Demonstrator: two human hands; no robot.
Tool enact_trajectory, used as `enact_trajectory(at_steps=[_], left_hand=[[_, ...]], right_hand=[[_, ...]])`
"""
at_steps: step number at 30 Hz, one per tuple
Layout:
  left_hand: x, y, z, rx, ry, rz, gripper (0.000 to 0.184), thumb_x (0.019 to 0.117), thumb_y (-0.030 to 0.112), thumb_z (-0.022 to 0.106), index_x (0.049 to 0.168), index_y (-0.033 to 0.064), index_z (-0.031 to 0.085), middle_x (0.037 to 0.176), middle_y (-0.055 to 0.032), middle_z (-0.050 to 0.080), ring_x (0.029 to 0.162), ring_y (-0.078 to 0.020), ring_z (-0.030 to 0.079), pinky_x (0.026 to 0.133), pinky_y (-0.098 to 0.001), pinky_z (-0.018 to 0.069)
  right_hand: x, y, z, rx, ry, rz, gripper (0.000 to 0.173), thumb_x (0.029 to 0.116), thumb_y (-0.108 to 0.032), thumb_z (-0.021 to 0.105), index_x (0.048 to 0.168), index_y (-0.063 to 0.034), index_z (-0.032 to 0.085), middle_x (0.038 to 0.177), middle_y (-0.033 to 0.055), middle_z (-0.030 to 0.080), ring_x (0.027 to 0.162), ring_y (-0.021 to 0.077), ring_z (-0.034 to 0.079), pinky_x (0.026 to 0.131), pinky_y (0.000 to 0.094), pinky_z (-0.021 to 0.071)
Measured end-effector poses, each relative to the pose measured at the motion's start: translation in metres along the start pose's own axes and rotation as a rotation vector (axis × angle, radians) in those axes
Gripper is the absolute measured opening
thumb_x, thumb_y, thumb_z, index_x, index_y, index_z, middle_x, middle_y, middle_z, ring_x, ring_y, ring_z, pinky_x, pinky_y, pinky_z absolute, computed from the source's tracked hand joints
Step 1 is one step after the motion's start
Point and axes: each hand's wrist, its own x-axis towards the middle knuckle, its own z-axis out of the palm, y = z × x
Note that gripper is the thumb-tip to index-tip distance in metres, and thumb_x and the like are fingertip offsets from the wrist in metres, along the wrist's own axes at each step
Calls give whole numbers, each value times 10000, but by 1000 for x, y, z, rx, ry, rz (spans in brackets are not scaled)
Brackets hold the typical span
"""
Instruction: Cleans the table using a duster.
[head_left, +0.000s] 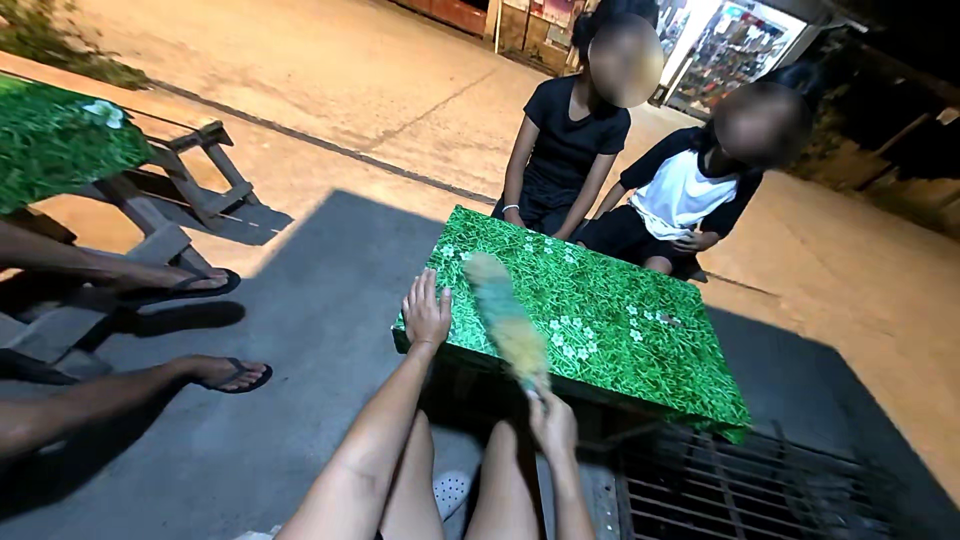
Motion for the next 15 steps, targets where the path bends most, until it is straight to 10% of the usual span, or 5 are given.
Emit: enact_trajectory(at_steps=[9,15], left_hand=[[-1,2,3,-4,8,14,593,1097,425,240,1577,115,397,1677,-102,320,1542,-348,296,1211,-582,239],[-2,2,4,21,-6,2,571,1102,402,235,1572,129,409,1674,-89,330,1537,-334,312,1205,-579,251]], right_hand=[[-22,161,-123,-296,444,710,420,1101,-283,473,1475,-117,572,1230,320,676,1148,532,645,939,695,485],[69,120,-129,-303,326,680,424,1077,-261,490,1413,-17,575,1352,290,621,1223,462,630,989,629,505]])
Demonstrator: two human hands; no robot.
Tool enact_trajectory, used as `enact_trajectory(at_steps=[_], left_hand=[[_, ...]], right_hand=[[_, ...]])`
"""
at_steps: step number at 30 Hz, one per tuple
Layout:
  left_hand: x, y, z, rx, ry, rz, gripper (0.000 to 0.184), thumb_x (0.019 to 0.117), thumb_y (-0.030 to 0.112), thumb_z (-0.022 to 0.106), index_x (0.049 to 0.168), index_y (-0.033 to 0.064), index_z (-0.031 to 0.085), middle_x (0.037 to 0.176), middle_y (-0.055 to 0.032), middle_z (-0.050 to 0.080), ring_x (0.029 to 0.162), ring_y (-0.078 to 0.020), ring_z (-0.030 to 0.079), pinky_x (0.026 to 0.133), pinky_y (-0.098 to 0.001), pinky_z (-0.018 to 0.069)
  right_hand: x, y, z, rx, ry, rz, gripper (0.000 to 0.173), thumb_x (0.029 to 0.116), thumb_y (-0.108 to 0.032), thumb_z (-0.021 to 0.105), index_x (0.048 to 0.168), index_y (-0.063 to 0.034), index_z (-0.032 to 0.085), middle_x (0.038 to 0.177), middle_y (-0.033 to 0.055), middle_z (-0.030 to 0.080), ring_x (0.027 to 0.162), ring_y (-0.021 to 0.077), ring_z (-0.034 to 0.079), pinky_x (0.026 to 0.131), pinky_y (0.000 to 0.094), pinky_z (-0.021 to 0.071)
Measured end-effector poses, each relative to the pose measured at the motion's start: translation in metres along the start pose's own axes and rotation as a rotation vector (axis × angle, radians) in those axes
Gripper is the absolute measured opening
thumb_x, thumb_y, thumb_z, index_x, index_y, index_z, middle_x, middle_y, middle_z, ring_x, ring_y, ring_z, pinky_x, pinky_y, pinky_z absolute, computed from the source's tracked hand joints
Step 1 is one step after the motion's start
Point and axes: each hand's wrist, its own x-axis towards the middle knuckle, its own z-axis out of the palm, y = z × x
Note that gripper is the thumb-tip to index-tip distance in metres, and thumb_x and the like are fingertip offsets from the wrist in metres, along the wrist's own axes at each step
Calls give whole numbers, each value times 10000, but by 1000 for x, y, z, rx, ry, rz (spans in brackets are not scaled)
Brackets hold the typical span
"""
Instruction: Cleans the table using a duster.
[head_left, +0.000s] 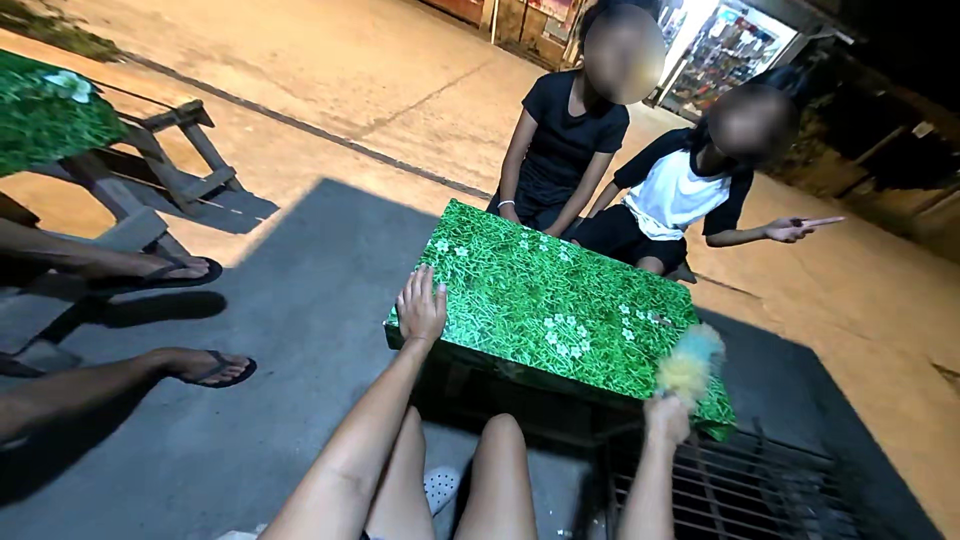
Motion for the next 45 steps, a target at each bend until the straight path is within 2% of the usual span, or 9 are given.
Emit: enact_trajectory(at_steps=[7,12,16,20,24,26,29,36,45], left_hand=[[2,-3,-1,-5,0,-5,597,1099,444,222,1568,129,415,1668,-83,343,1535,-324,322,1213,-572,255],[0,-5,-6,-58,22,66,624,1069,445,320,1562,74,411,1646,-119,377,1526,-340,336,1206,-586,256],[-1,-6,-7,-97,53,81,670,1051,483,312,1556,54,414,1641,-132,381,1524,-356,333,1211,-591,246],[-1,-7,-3,-103,65,89,668,1061,485,292,1573,66,391,1654,-118,362,1536,-339,316,1219,-582,237],[-2,-6,-2,-87,69,80,668,1069,483,244,1583,78,378,1665,-107,347,1544,-332,303,1220,-572,234],[-2,-8,1,-75,74,75,659,1069,478,251,1577,82,392,1659,-100,360,1539,-331,314,1221,-574,236],[-4,-8,3,-68,75,76,642,1078,465,253,1582,91,386,1659,-87,363,1541,-319,314,1227,-564,232],[-3,-1,-2,-53,40,37,598,1086,411,285,1575,86,399,1657,-96,365,1539,-326,315,1212,-573,246],[-3,-2,-1,-36,43,25,600,1088,431,272,1571,103,408,1653,-87,374,1535,-329,321,1214,-574,248]], right_hand=[[-123,-156,40,-27,-337,-492,416,1088,-302,452,1443,-127,579,1250,208,704,1118,394,702,940,595,550],[-231,-190,61,-67,-562,-848,467,1105,-307,423,1566,-233,452,1192,172,732,1114,363,706,938,553,554],[-230,-154,65,88,-595,-876,468,1099,-303,452,1561,-228,472,1206,169,734,1116,359,707,972,561,539],[-185,-60,68,377,-288,-807,372,1026,-196,596,1376,-93,671,1181,176,753,1065,382,732,948,617,548],[-130,48,48,360,45,-496,339,1030,-151,603,1305,31,682,1131,291,733,1013,508,717,917,703,520],[-101,84,27,176,109,-247,386,1071,-240,547,1371,-23,652,1106,335,716,1022,574,681,882,745,491],[-50,102,4,36,104,28,427,1103,-308,466,1457,-101,589,1233,348,663,1153,564,628,944,715,471],[27,-2,9,-6,43,4,426,1079,-268,482,1410,-16,578,1360,298,615,1253,466,613,1009,626,495],[-37,-191,55,25,-207,-409,406,1073,-262,497,1370,-2,594,1294,276,656,1205,443,643,1002,620,505]])
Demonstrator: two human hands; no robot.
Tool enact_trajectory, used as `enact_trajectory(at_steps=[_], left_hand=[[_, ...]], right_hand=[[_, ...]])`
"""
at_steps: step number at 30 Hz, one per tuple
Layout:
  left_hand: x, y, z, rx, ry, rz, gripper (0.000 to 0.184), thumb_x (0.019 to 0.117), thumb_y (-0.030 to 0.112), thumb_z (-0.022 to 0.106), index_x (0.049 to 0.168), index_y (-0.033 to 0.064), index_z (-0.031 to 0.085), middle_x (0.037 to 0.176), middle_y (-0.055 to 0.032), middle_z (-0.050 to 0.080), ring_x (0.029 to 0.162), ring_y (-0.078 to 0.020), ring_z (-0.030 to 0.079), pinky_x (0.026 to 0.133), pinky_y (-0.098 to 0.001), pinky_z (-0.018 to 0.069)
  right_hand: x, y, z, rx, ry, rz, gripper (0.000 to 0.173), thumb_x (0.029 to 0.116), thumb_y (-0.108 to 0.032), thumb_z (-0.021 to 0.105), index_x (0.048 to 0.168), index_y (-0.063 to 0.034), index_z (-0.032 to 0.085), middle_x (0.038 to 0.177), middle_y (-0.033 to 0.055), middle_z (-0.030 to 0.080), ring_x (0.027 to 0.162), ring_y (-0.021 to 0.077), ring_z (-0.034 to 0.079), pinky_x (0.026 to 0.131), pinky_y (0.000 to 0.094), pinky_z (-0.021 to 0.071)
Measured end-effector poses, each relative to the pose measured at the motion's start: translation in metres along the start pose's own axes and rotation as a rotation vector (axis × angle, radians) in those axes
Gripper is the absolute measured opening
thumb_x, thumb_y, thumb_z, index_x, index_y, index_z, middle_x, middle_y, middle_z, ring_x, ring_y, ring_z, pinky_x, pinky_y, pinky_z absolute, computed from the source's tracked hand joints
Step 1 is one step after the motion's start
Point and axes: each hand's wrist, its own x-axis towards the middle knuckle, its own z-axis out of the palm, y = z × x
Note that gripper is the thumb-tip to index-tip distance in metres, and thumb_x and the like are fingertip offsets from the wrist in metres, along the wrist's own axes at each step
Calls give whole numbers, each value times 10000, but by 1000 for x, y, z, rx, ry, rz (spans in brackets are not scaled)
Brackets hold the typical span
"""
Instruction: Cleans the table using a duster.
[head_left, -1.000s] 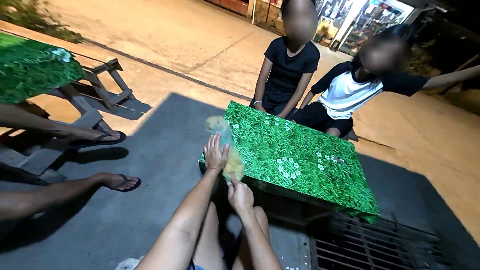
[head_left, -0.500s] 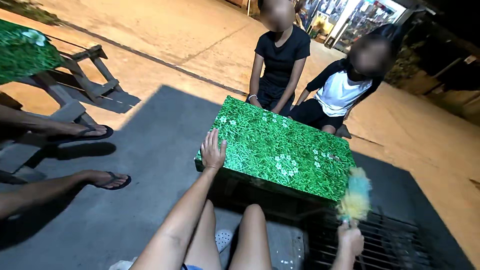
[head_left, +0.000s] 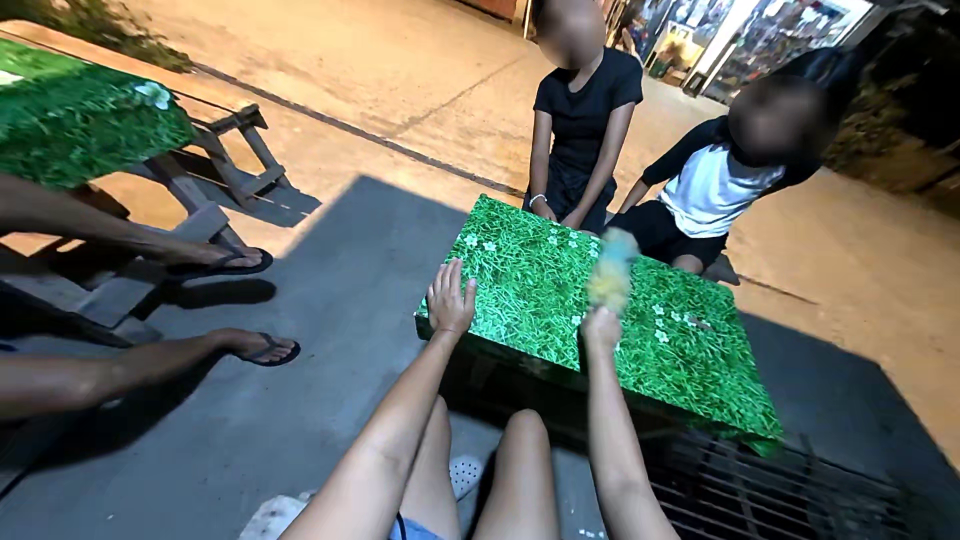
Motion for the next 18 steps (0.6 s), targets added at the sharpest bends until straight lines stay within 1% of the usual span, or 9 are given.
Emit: enact_trajectory(at_steps=[2,5,7,9,11,13,15,16,18], left_hand=[[1,-1,1,-2,1,-4,610,1086,445,265,1571,104,406,1660,-82,362,1542,-329,305,1219,-575,244],[1,-2,2,0,21,-3,612,1086,445,278,1580,101,387,1667,-75,349,1553,-325,281,1227,-573,232],[2,-3,4,5,54,3,616,1086,444,290,1589,98,371,1673,-80,335,1559,-325,268,1231,-578,221],[1,-4,5,27,81,1,648,1078,465,267,1606,95,329,1700,-98,264,1572,-334,228,1239,-584,203],[0,-3,4,57,85,-17,680,1070,477,268,1627,88,264,1727,-128,148,1588,-342,163,1251,-588,162],[-1,-2,3,67,111,-15,711,1060,490,291,1633,73,233,1732,-155,83,1593,-356,122,1258,-592,120],[-2,-3,4,64,151,28,740,1050,527,268,1627,64,255,1724,-185,99,1591,-384,108,1260,-603,90],[-3,-3,3,59,157,50,756,1038,543,252,1622,61,268,1720,-194,113,1590,-391,109,1258,-607,82],[-6,-2,-1,43,134,73,751,1037,534,260,1616,57,279,1719,-201,110,1590,-391,109,1256,-610,73]], right_hand=[[0,-36,24,2,-15,-127,391,1069,-263,492,1343,-13,615,1249,274,677,1141,459,671,937,646,531],[-8,-85,49,-44,-97,-317,367,1070,-282,496,1356,-93,629,1254,235,690,1141,441,677,924,646,537],[-18,-109,57,-94,-156,-449,366,1075,-296,499,1386,-136,608,1254,222,690,1146,433,676,918,638,541],[-37,-118,60,-111,-189,-573,371,1073,-312,516,1394,-150,609,1208,229,703,1120,441,683,892,642,546],[-60,-112,61,-90,-213,-688,349,1066,-307,541,1365,-151,632,1120,231,723,1052,450,699,838,652,553],[-82,-100,57,-121,-306,-766,363,1070,-305,526,1402,-194,621,1107,196,738,1050,415,708,872,623,555],[-108,-80,47,-163,-420,-815,395,1086,-300,484,1458,-219,587,1177,181,732,1119,391,693,948,601,530],[-119,-68,42,-179,-454,-816,423,1090,-299,463,1501,-239,547,1208,177,726,1144,385,685,971,594,519],[-134,-41,36,-120,-472,-779,449,1095,-296,451,1538,-248,505,1223,168,727,1155,374,684,999,583,508]])
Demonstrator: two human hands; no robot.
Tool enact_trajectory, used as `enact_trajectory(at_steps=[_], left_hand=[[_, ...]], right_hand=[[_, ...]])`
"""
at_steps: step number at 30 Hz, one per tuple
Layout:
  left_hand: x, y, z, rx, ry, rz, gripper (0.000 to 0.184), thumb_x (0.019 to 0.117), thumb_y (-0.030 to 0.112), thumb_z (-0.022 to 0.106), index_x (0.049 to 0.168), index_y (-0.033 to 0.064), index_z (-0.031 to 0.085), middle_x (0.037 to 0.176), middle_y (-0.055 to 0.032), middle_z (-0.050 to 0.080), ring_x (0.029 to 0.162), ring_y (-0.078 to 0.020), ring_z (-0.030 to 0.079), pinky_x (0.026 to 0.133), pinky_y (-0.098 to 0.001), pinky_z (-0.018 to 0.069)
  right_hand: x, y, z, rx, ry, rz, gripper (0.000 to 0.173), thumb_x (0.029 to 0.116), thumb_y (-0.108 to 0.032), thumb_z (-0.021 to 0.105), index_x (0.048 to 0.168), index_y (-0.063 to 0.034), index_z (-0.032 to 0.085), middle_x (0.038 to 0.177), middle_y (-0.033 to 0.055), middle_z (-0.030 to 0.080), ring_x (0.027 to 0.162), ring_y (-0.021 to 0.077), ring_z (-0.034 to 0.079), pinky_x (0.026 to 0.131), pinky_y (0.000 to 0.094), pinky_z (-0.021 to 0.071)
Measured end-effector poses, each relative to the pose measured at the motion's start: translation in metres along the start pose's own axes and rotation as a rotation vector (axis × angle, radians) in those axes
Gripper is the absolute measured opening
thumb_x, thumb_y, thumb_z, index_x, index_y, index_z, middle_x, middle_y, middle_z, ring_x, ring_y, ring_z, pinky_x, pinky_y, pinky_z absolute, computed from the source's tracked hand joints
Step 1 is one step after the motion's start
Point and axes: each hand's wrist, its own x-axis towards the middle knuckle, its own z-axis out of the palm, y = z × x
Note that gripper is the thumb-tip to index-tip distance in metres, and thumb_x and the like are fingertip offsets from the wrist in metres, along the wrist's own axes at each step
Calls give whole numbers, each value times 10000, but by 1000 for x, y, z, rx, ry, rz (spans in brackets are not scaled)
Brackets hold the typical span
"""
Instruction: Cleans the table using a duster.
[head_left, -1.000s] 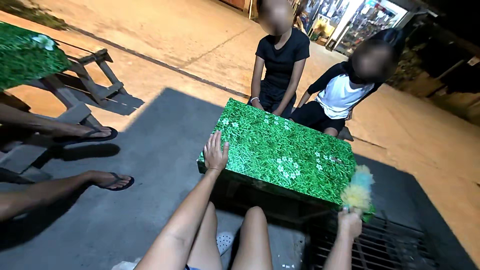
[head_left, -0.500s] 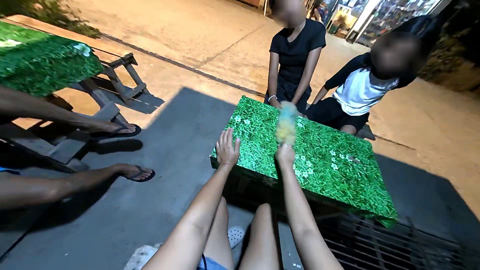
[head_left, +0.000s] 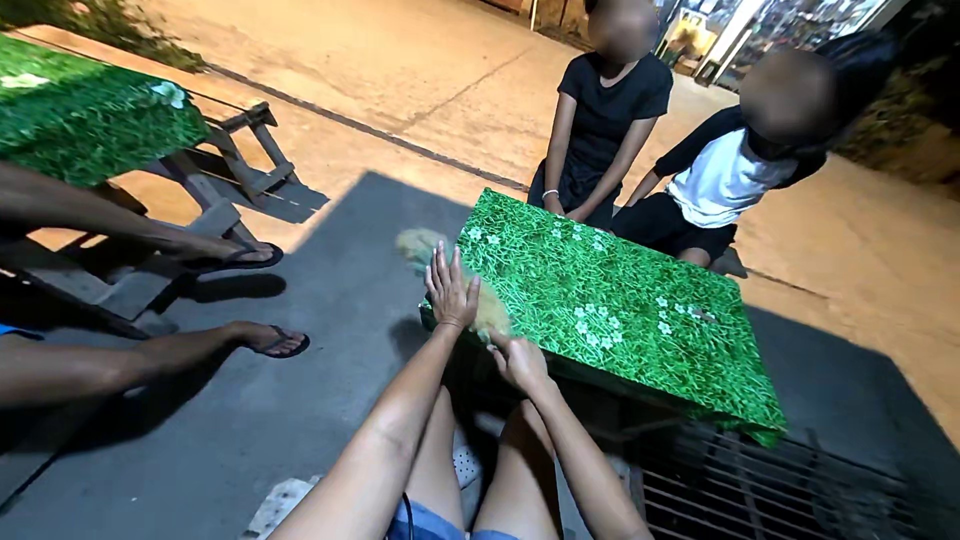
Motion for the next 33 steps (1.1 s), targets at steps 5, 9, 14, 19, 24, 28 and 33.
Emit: enact_trajectory(at_steps=[5,9,14,19,24,28,33], left_hand=[[3,-1,2,-5,6,-15,730,1043,508,289,1627,71,255,1724,-188,93,1599,-358,83,1263,-606,53],[5,-1,2,20,-133,-34,640,1082,460,210,1594,109,365,1694,-102,279,1569,-327,243,1251,-608,109],[8,6,-4,30,-287,-34,534,1119,375,275,1308,87,682,1466,-80,606,1442,-342,462,1216,-573,260],[6,9,-5,-3,-260,-30,556,1121,384,281,1230,59,718,1474,-86,595,1441,-350,453,1209,-572,268],[9,0,0,-27,-224,-37,593,1115,410,194,1427,96,589,1571,-94,491,1468,-338,425,1188,-585,299],[5,1,-3,-58,-170,-44,617,1107,449,186,1562,105,422,1657,-84,368,1535,-327,323,1222,-586,239],[6,2,-3,-62,-128,-54,591,1106,404,228,1558,75,419,1642,-122,385,1520,-348,347,1213,-586,246]], right_hand=[[-82,74,39,381,746,25,348,1007,-118,596,1305,42,677,1231,231,722,1114,352,727,1012,518,561],[-169,148,17,344,1129,584,408,1054,-138,561,1385,101,578,1308,328,646,1175,459,672,1052,574,503],[-217,204,-22,230,801,1298,460,1104,-290,462,1483,-37,526,1354,336,601,1271,523,574,1040,671,443],[-148,145,-5,173,617,1061,461,1100,-296,472,1496,-65,519,1188,306,693,1096,498,680,923,654,527],[-91,48,14,198,345,680,447,1102,-317,454,1527,-190,514,1200,203,728,1101,396,707,958,586,543],[-83,1,39,244,226,308,454,1088,-284,477,1532,-197,517,1171,173,746,1075,360,723,950,571,553],[-117,35,56,335,443,246,384,1037,-196,571,1407,-130,652,1212,158,745,1100,354,722,990,577,540]])
